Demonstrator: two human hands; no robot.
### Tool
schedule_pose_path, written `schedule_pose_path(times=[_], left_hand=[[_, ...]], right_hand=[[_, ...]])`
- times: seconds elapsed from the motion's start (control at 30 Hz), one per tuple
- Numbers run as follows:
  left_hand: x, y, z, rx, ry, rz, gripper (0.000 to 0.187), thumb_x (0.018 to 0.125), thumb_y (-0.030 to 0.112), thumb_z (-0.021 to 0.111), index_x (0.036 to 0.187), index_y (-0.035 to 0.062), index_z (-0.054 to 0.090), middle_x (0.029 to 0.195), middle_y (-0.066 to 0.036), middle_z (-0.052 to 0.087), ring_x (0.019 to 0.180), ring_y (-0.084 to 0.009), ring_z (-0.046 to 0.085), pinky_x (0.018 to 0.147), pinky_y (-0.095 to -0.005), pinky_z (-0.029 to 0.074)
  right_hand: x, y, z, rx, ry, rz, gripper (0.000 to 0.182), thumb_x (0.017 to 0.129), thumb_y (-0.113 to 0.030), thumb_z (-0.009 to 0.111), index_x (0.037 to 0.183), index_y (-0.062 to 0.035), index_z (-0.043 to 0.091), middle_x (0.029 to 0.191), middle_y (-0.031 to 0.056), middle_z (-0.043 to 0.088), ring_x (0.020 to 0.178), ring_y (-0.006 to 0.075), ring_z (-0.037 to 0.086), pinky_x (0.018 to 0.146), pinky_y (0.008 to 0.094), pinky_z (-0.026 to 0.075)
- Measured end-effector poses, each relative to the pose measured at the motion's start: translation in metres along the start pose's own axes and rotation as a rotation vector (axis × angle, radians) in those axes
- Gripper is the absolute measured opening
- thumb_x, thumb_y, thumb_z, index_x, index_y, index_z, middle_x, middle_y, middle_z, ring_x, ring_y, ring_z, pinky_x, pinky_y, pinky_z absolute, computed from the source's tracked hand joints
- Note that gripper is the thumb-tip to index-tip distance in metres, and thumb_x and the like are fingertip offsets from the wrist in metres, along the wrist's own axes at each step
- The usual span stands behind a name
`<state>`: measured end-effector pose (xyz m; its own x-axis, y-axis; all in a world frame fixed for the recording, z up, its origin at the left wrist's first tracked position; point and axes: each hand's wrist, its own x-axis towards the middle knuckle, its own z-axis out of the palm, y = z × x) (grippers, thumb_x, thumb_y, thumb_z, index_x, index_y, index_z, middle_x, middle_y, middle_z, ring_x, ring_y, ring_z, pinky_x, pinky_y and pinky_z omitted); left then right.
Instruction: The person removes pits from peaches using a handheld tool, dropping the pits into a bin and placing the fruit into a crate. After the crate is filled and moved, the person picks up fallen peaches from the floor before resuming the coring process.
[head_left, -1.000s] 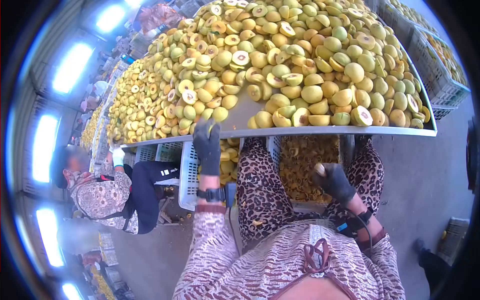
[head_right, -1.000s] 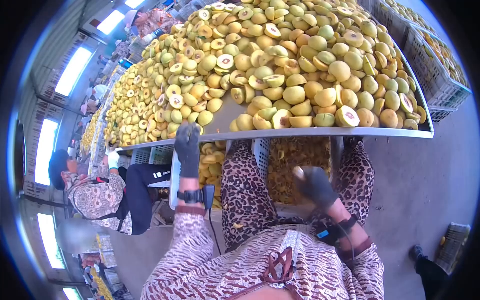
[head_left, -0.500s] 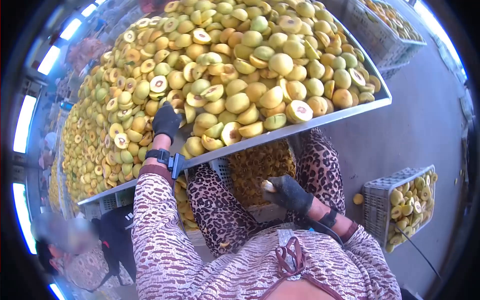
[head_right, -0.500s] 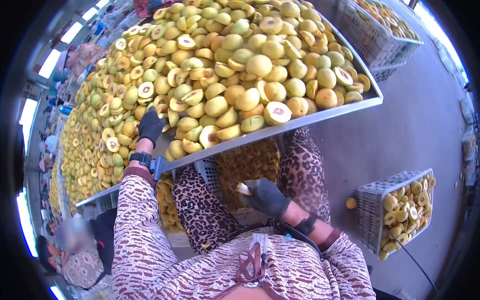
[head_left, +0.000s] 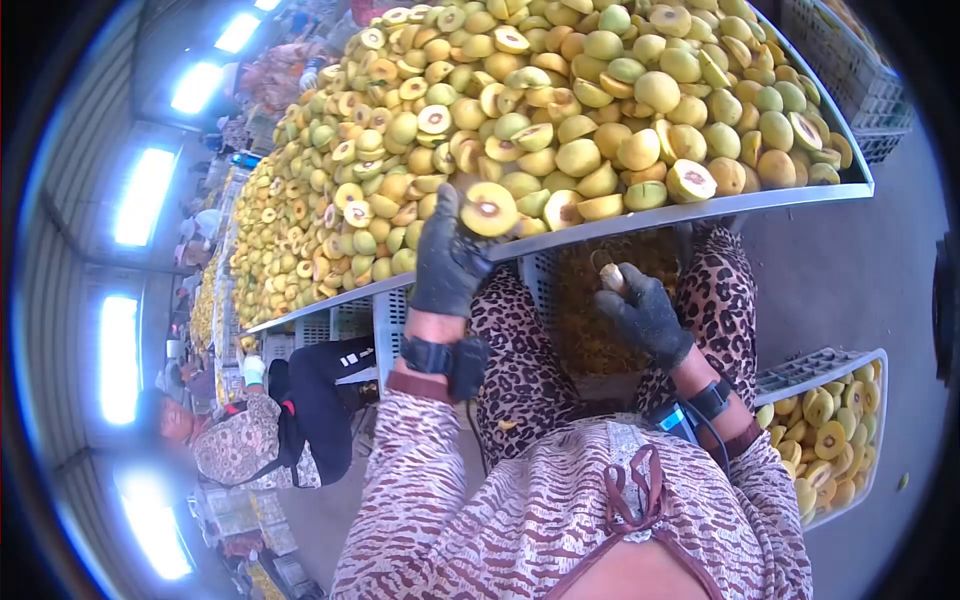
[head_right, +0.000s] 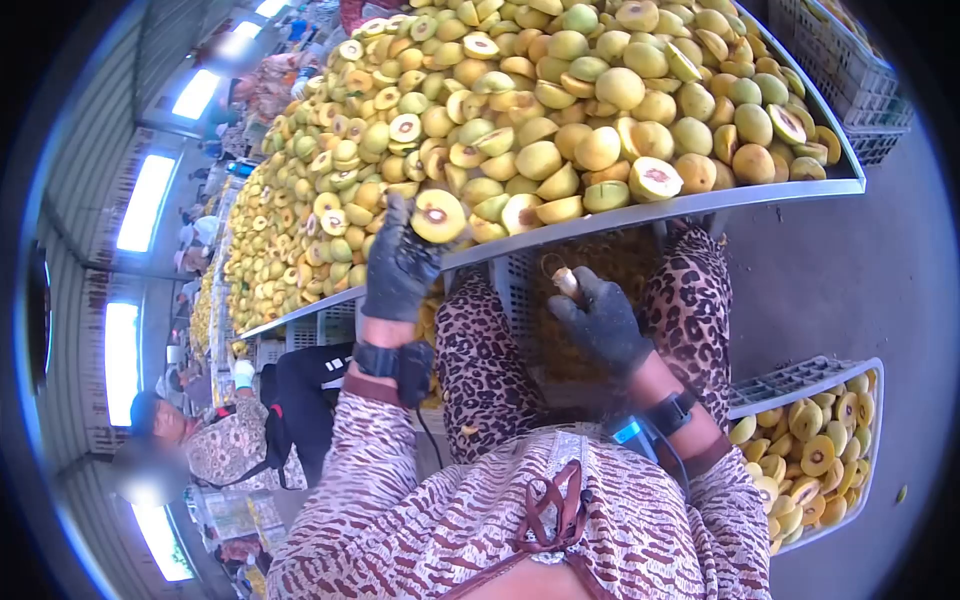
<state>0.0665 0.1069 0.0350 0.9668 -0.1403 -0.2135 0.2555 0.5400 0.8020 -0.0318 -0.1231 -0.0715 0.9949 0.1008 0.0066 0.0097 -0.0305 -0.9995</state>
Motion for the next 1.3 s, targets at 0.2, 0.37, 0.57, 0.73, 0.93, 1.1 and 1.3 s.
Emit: schedule_pose_path(times=[0.2,0.37,0.57,0.73,0.93,1.1,1.3], left_hand=[[-0.068,-0.069,0.007,1.049,-0.108,0.754,0.037,0.097,0.012,0.058,0.131,0.0004,0.048,0.121,-0.016,0.06,0.109,-0.0251,0.062,0.095,-0.0335,0.053],[-0.08,-0.101,0.028,0.658,-0.094,0.578,0.031,0.101,0.017,0.046,0.124,-0.0036,0.05,0.12,-0.02,0.059,0.109,-0.0301,0.062,0.095,-0.0396,0.053],[-0.107,-0.082,0.041,0.568,-0.26,0.61,0.029,0.103,0.016,0.039,0.118,-0.0053,0.053,0.116,-0.019,0.06,0.106,-0.031,0.063,0.095,-0.0411,0.053],[-0.115,-0.085,0.043,0.184,-0.289,0.425,0.034,0.105,0.025,0.04,0.116,-0.0043,0.054,0.114,-0.02,0.061,0.105,-0.0316,0.063,0.094,-0.0428,0.054],[-0.103,-0.09,0.033,0.702,-0.229,0.741,0.042,0.106,0.037,0.036,0.114,-0.0003,0.054,0.112,-0.018,0.062,0.105,-0.0312,0.064,0.094,-0.0413,0.054],[-0.092,-0.094,0.027,0.263,-0.233,0.476,0.032,0.106,0.028,0.041,0.112,-0.0003,0.055,0.112,-0.017,0.062,0.103,-0.0285,0.065,0.091,-0.0381,0.054],[-0.09,-0.086,0.024,0.812,-0.142,0.976,0.024,0.105,0.021,0.046,0.108,-0.0002,0.056,0.108,-0.016,0.063,0.096,-0.0251,0.066,0.088,-0.0356,0.055]], right_hand=[[-0.03,-0.055,0.007,0.086,-0.078,-0.167,0.011,0.09,-0.008,0.057,0.092,0.0022,0.054,0.068,0.0115,0.05,0.068,0.0098,0.041,0.06,0.0334,0.042],[-0.042,-0.055,0.021,0.167,-0.007,-0.159,0.015,0.086,-0.005,0.056,0.099,0.0043,0.056,0.073,0.0133,0.055,0.072,0.0106,0.046,0.064,0.0336,0.045],[-0.058,-0.065,0.034,0.137,-0.087,-0.114,0.017,0.084,-0.002,0.055,0.1,0.0042,0.057,0.076,0.0119,0.057,0.077,0.0096,0.049,0.068,0.0314,0.046],[-0.062,-0.061,0.042,-0.049,0.028,-0.341,0.017,0.086,-0.004,0.058,0.101,0.0042,0.058,0.077,0.0235,0.06,0.068,0.0315,0.06,0.068,0.0361,0.049],[-0.054,-0.064,0.037,-0.404,0.106,-0.317,0.02,0.087,-0.007,0.065,0.103,0.0015,0.058,0.081,0.0254,0.063,0.08,0.0451,0.063,0.068,0.0421,0.051],[-0.044,-0.06,0.043,-0.329,0.034,-0.419,0.018,0.089,-0.006,0.063,0.105,-0.0003,0.06,0.087,0.022,0.066,0.08,0.0401,0.066,0.067,0.0403,0.052],[-0.03,-0.048,0.044,-0.625,0.072,-0.407,0.014,0.088,-0.009,0.063,0.098,0.0003,0.06,0.081,0.0246,0.064,0.079,0.0451,0.063,0.064,0.0447,0.049]])
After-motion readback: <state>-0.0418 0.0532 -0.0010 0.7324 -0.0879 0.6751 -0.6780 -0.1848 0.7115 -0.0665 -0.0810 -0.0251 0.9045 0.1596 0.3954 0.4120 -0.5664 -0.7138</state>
